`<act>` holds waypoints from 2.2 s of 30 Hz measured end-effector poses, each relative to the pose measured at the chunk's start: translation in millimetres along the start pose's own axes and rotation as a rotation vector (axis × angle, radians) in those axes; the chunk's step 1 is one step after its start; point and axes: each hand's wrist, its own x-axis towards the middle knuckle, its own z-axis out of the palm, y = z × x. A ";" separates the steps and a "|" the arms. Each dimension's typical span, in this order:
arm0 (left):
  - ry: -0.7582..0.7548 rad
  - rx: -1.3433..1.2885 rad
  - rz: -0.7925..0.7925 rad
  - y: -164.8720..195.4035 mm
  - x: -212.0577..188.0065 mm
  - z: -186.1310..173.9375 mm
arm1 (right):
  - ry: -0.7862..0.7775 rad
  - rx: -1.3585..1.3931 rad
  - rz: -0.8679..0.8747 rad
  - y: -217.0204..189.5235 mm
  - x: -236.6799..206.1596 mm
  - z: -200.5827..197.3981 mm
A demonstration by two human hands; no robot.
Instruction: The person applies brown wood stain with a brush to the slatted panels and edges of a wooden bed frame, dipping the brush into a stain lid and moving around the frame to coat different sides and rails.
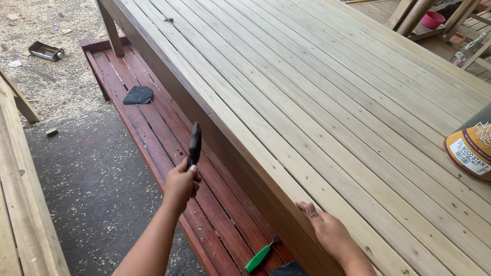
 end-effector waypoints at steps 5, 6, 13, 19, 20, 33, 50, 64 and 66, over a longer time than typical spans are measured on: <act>0.037 -0.172 -0.091 15.0 49.3 16.5 | 0.037 -0.026 0.001 -11.3 -2.1 0.8; 0.015 -0.208 -0.095 14.9 52.0 20.7 | 0.037 -0.031 -0.010 -13.0 -3.8 1.4; -0.005 -0.207 -0.019 -13.4 -13.9 60.6 | 0.016 -0.020 0.011 -16.4 -17.4 0.7; -0.067 -0.126 -0.011 -134.4 -152.2 122.2 | -0.033 0.038 -0.071 3.9 -11.7 -8.0; -0.106 -0.206 -0.210 -164.2 -185.6 132.5 | -0.033 0.050 -0.084 8.3 -11.3 -10.4; -0.017 -0.206 -0.204 -160.4 -181.0 77.6 | -0.026 0.035 -0.015 54.7 -76.1 -41.1; -0.199 -0.248 -0.452 -277.2 -442.3 248.3 | 0.250 0.229 -0.148 122.2 -231.2 -111.4; -0.829 0.877 0.244 8.1 -432.8 215.9 | 0.853 0.067 0.022 199.5 -313.0 -122.6; -0.728 0.981 0.749 18.6 -427.7 253.6 | 0.835 0.035 0.073 211.8 -307.7 -115.0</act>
